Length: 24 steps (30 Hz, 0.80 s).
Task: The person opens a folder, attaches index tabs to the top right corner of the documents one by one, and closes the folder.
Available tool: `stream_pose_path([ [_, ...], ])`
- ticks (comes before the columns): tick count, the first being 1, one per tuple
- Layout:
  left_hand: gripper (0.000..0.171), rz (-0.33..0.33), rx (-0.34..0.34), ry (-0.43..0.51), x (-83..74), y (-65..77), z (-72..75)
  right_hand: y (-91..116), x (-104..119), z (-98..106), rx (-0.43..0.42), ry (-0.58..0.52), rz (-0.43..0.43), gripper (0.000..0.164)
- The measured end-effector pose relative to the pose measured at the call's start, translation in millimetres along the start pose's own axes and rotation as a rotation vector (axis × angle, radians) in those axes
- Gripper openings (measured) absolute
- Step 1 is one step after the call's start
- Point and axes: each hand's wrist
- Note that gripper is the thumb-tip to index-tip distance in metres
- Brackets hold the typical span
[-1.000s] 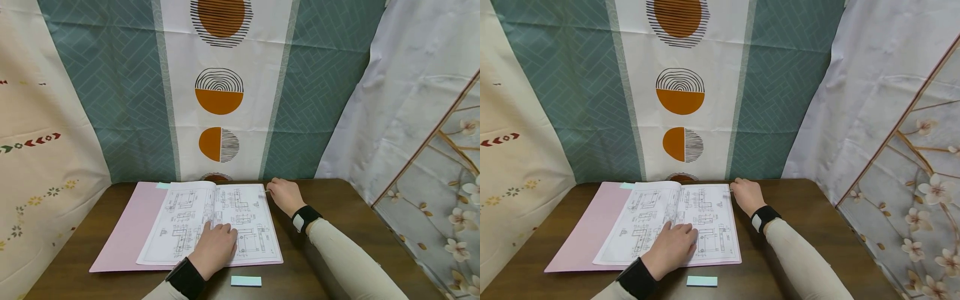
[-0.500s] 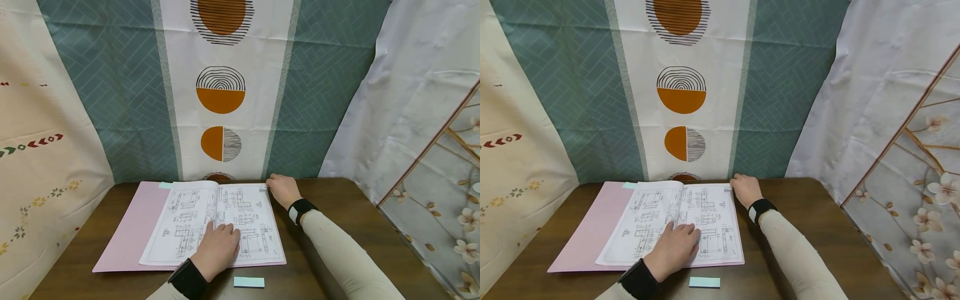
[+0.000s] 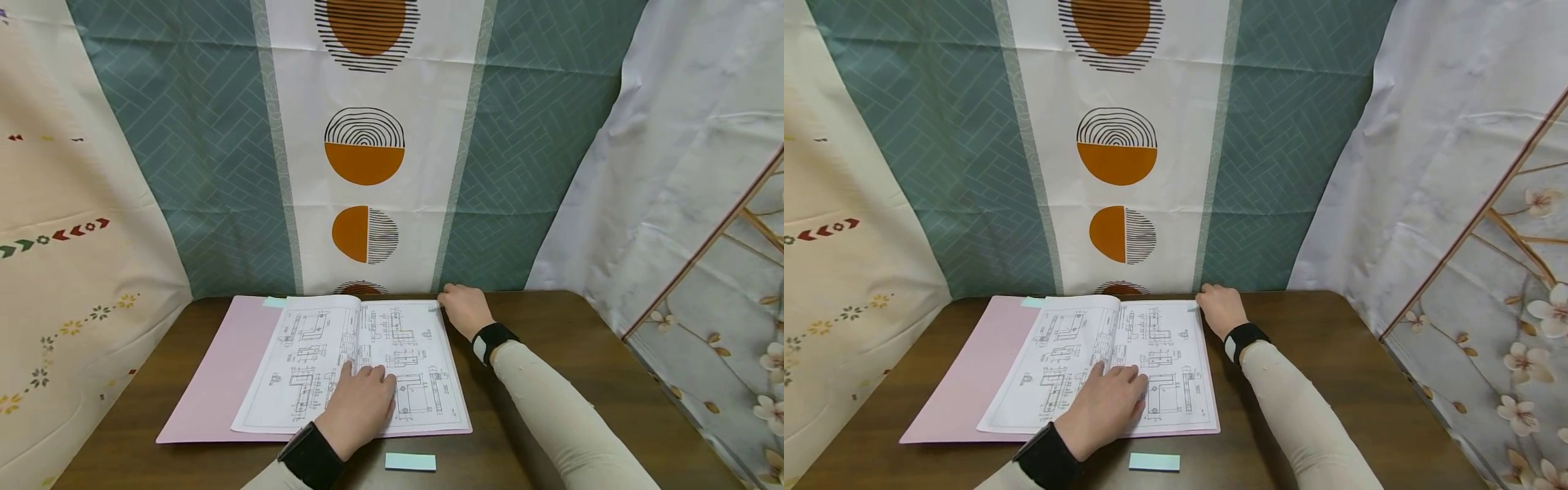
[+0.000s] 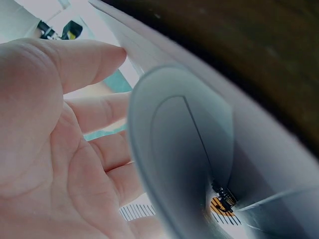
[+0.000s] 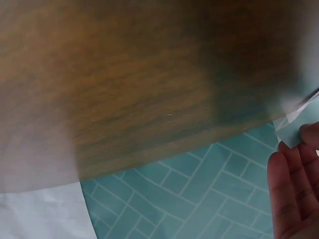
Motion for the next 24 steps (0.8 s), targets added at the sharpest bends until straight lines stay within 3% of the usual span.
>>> stream_pose_path([
  [24, 0.031, -0.006, 0.011, 0.002, -1.0, -0.8, 1.1, 3.2, -2.7, -9.6, 0.054, 0.025, 0.031, 0.019],
])
Point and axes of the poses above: each hand's wrist, its own y-axis away from the middle knuckle, its own z-axis out of the back of the hand, x = y × z, and after that the axes turned 13 degrees about -z, right-handed
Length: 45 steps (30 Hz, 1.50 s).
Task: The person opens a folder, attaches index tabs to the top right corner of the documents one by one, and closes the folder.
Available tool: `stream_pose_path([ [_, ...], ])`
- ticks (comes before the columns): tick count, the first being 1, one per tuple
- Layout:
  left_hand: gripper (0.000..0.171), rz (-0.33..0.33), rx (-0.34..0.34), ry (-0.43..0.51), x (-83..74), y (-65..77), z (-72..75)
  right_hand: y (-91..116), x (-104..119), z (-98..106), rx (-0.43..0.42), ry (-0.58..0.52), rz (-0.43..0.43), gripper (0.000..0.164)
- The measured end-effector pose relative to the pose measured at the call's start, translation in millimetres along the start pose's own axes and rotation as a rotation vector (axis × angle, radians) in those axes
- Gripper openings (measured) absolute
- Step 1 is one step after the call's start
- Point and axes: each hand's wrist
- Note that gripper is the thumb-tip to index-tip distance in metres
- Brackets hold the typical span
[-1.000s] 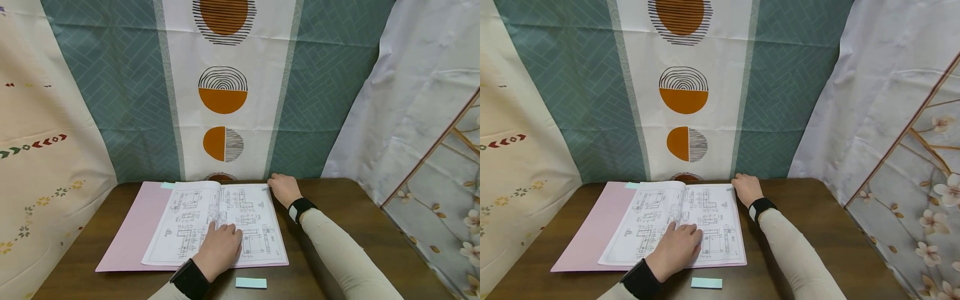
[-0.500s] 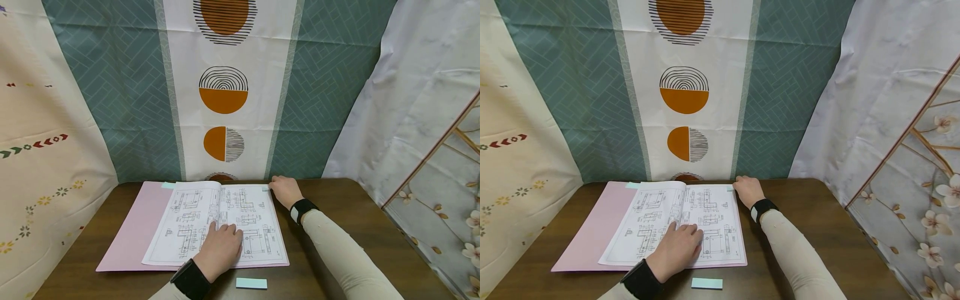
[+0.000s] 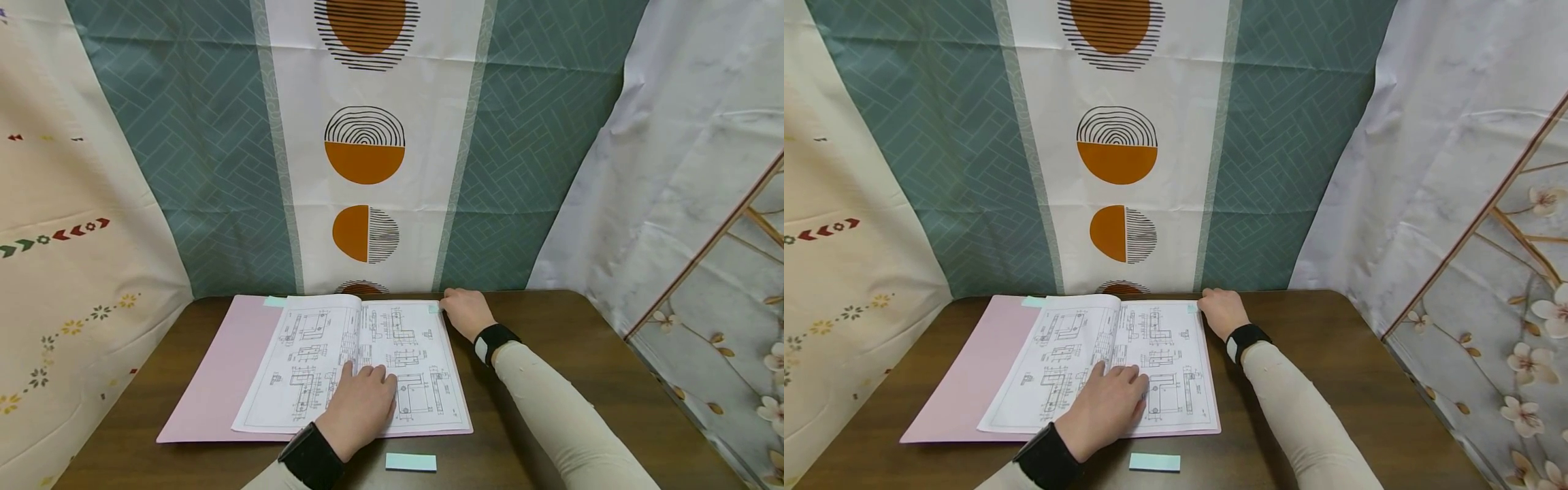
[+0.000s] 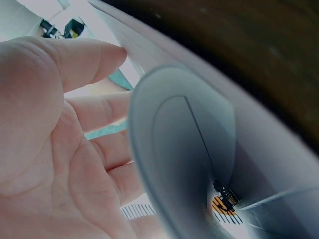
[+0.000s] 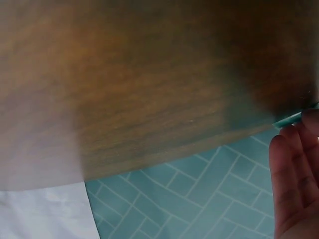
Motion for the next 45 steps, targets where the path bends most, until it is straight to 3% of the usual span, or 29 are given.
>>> stream_pose_path([
  [11, 0.032, 0.003, 0.013, 0.004, -0.4, -2.5, -1.9, 3.2, -5.1, -5.0, -0.005, -0.06, -0.007, 0.014],
  [18, 0.028, -0.044, 0.07, -0.034, 1.4, -10.4, 16.1, 4.5, -4.8, 0.2, 0.0, -0.1, -0.018, 0.013],
  [23, 0.025, -0.098, 0.116, -0.084, 5.1, -33.5, 30.2, 5.8, -4.9, 4.8, 0.012, -0.108, -0.033, 0.012],
  [27, 0.028, -0.087, 0.155, -0.133, 10.4, -58.9, 29.9, 7.1, -3.7, 4.5, 0.019, -0.112, -0.028, 0.01],
  [32, 0.035, -0.068, 0.164, -0.214, 17.1, -90.1, 17.0, 8.0, -3.3, -0.2, 0.018, -0.109, -0.018, 0.01],
  [36, 0.043, -0.067, 0.151, -0.215, 21.0, -109.1, 4.5, 7.9, -4.2, -3.4, 0.007, -0.106, -0.016, 0.009],
  [45, 0.062, -0.059, 0.162, -0.12, 24.2, -129.7, -15.2, 7.7, -4.6, -1.9, 0.033, -0.125, -0.02, 0.01],
])
Point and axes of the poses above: each hand's wrist, its own y-axis away from the middle knuckle, its own z-axis out of the back of the hand, x = y × z, and after that the axes turned 13 degrees about -z, right-handed
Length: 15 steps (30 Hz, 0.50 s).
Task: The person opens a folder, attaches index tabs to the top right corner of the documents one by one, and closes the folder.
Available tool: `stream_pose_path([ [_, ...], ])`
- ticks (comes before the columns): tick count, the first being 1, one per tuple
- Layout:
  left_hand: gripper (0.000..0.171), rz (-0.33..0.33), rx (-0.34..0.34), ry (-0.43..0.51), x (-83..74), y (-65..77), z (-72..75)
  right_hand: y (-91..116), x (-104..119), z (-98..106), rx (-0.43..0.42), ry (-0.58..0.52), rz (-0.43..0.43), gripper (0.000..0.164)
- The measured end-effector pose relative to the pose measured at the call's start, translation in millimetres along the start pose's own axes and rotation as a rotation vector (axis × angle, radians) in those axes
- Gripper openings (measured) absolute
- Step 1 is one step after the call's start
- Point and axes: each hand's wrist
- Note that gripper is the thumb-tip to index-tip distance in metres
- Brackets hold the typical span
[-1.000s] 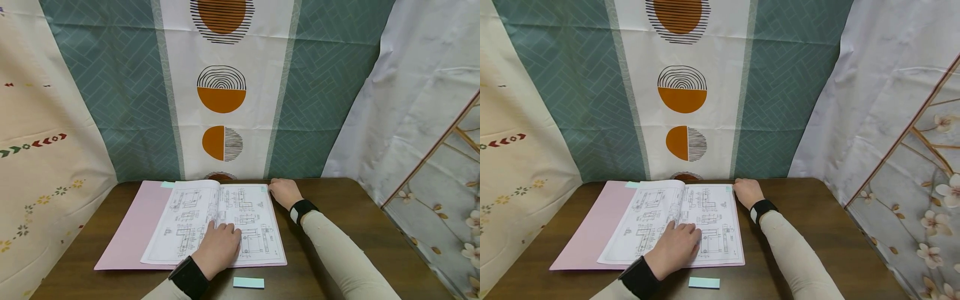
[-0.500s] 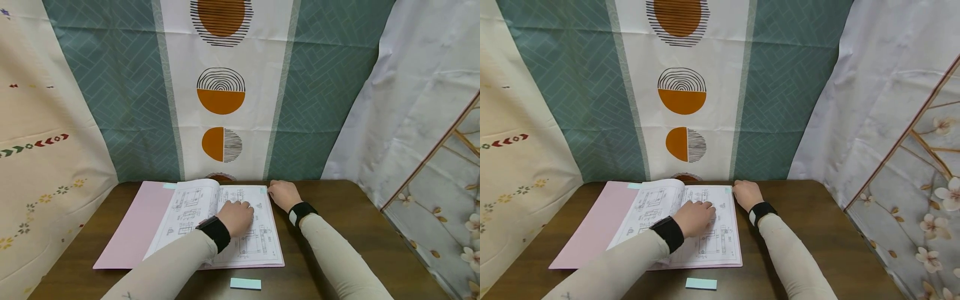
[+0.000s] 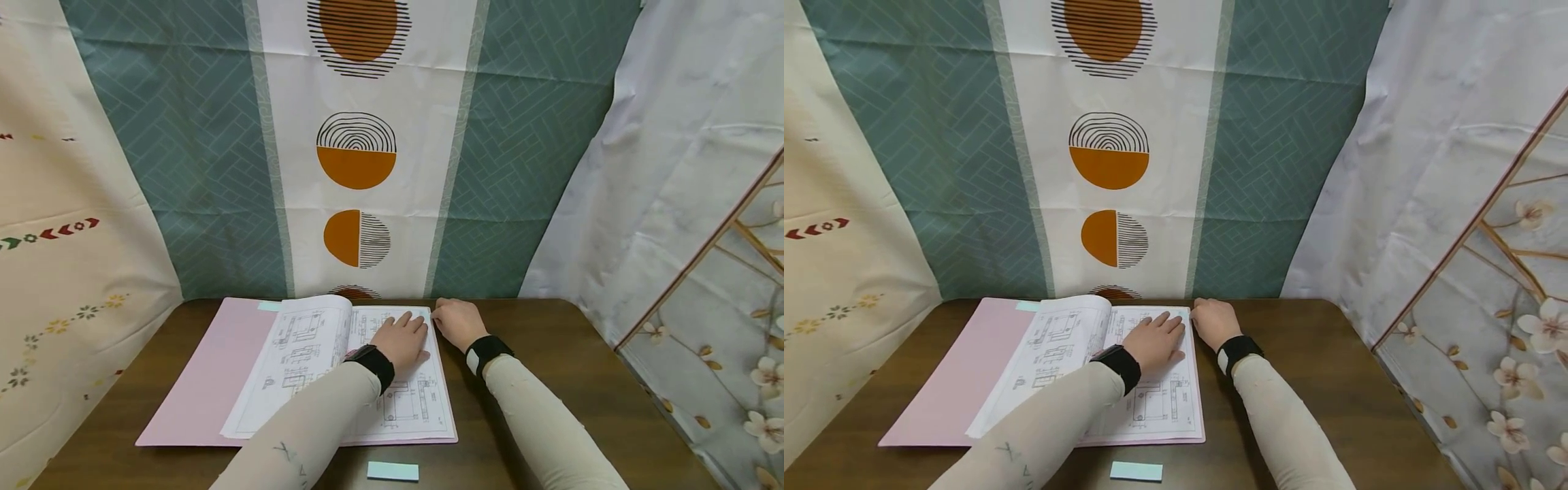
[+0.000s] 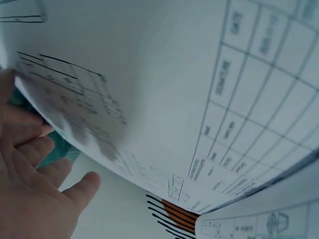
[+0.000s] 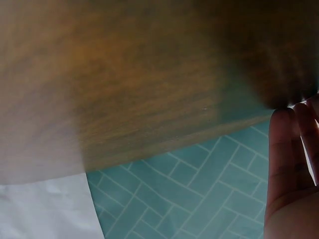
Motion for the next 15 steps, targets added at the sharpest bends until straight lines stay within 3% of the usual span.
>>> stream_pose_path([
  [15, 0.065, 0.046, 0.0, 0.119, 15.8, -24.6, -31.0, -0.3, -1.5, -2.7, -0.019, -0.005, 0.009, 0.011],
])
Point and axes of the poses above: each hand's wrist, its own y-axis away from the middle knuckle, its own z-axis out of the back of the hand, x = y × z, and after that the axes turned 13 degrees about -z, right-handed
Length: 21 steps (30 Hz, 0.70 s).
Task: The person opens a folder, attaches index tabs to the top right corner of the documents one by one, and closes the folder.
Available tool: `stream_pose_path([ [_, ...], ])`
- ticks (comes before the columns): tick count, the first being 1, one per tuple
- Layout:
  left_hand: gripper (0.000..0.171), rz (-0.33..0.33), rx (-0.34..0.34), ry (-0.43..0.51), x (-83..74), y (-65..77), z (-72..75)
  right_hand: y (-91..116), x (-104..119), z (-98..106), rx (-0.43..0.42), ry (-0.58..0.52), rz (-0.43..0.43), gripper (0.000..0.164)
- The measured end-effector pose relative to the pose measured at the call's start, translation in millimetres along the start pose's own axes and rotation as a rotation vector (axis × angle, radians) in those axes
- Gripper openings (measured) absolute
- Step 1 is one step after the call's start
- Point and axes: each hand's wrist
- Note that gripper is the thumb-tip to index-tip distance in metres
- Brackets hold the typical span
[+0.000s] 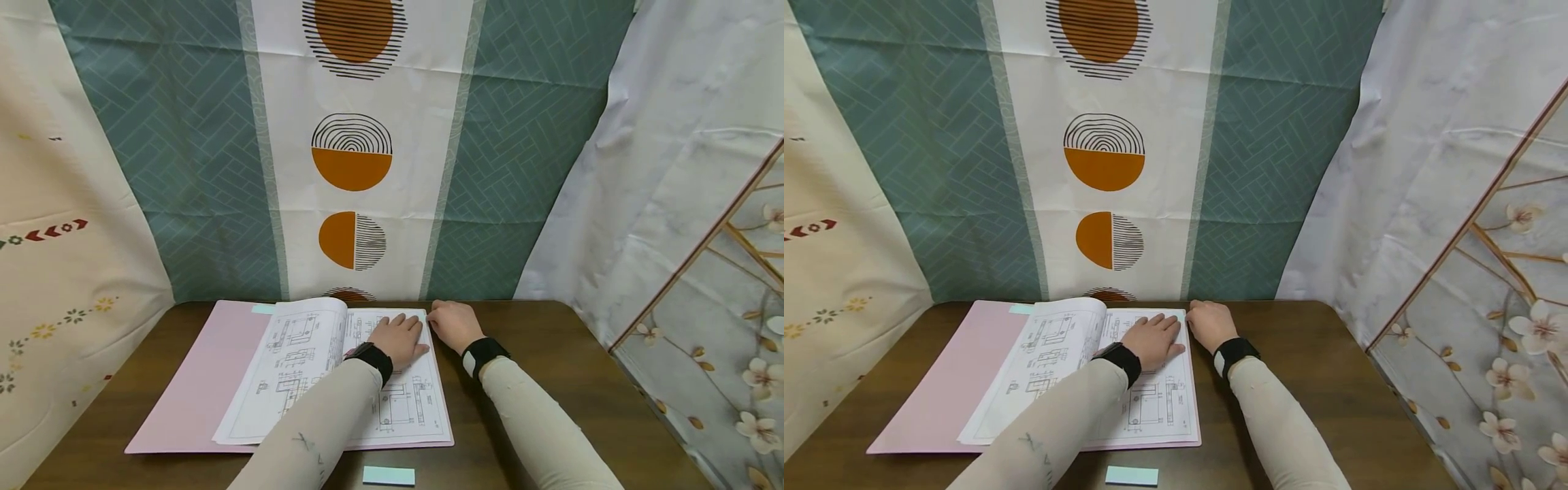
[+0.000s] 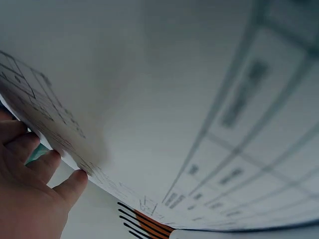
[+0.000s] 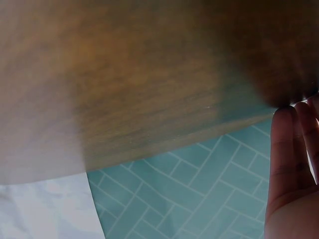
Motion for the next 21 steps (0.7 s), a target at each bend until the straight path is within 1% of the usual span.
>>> stream_pose_path([
  [6, 0.066, 0.054, -0.015, 0.026, 9.4, -6.7, -9.3, 0.0, 0.6, -0.1, 0.002, 0.014, -0.004, 0.012],
  [10, 0.066, 0.089, -0.01, 0.048, 10.5, -7.0, -7.7, 0.8, 2.9, 3.4, 0.014, 0.01, -0.005, 0.012],
  [13, 0.066, 0.091, -0.017, 0.028, 10.6, -7.3, -8.3, 1.0, 4.0, 5.7, 0.023, 0.004, -0.009, 0.012],
  [16, 0.064, 0.053, -0.005, -0.006, 10.0, -7.9, -9.6, 1.0, 3.0, 5.3, 0.018, 0.0, -0.005, 0.012],
  [21, 0.062, -0.065, -0.005, -0.055, 9.5, -7.5, -12.3, 0.8, 1.9, 3.3, 0.004, -0.009, 0.005, 0.011],
])
Point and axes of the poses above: each hand's wrist, its own y-axis away from the middle knuckle, its own z-axis out of the back of the hand, x = y × z, and after that the axes turned 13 degrees about -z, right-handed
